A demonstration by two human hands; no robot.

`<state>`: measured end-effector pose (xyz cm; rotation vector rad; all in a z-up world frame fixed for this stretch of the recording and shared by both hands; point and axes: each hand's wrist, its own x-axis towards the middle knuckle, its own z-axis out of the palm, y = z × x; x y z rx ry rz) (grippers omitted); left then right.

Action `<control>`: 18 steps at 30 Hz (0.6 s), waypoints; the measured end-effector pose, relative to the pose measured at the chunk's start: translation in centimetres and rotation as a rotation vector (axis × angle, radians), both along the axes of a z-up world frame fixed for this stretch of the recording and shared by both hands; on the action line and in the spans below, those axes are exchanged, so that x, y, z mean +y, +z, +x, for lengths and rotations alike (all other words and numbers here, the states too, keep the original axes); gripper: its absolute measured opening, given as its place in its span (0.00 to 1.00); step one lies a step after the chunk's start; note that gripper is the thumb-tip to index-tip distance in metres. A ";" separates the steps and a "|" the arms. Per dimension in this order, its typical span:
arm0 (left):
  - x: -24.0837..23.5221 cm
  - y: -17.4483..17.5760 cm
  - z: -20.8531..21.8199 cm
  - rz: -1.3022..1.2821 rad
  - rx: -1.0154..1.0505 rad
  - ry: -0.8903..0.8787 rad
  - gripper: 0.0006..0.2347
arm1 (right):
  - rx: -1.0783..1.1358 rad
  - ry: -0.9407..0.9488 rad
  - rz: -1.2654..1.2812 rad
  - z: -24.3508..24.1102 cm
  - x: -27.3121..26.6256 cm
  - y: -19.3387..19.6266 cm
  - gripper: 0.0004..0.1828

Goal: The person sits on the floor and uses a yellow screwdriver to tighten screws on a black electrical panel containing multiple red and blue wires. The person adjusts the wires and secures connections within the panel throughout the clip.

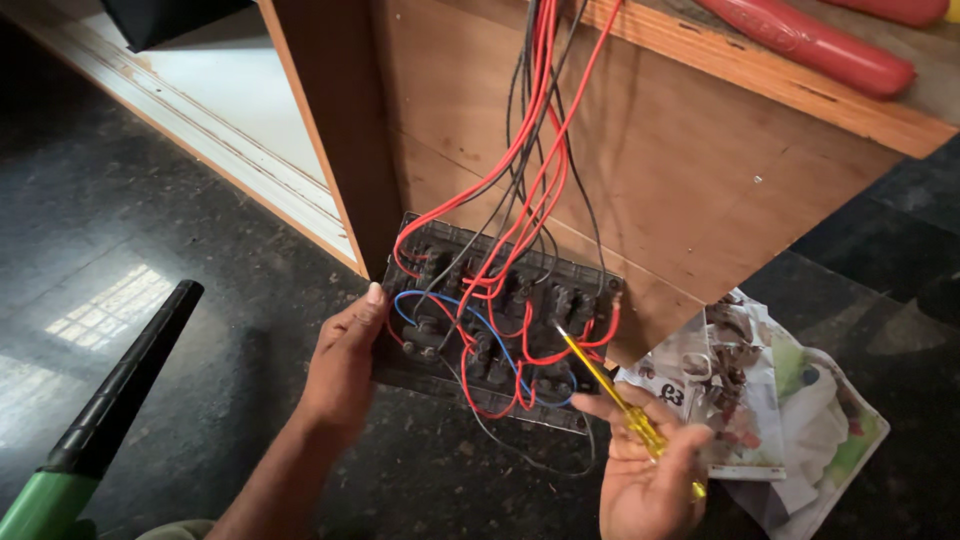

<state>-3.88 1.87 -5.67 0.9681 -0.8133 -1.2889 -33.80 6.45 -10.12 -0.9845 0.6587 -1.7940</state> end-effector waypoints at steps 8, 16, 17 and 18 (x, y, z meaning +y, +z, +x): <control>0.1 1.5 -0.6 0.050 0.009 -0.005 0.20 | 0.029 -0.034 0.067 0.6 0.0 1.3 0.34; 0.0 1.0 -0.4 0.009 -0.061 -0.003 0.20 | 0.041 -0.050 0.082 0.9 0.4 1.8 0.33; 0.0 0.9 -0.3 0.006 -0.075 -0.003 0.21 | 0.044 -0.044 0.074 0.9 0.4 1.9 0.33; 0.1 0.9 -0.3 0.019 -0.070 -0.007 0.20 | 0.048 -0.038 0.066 1.0 0.4 1.9 0.33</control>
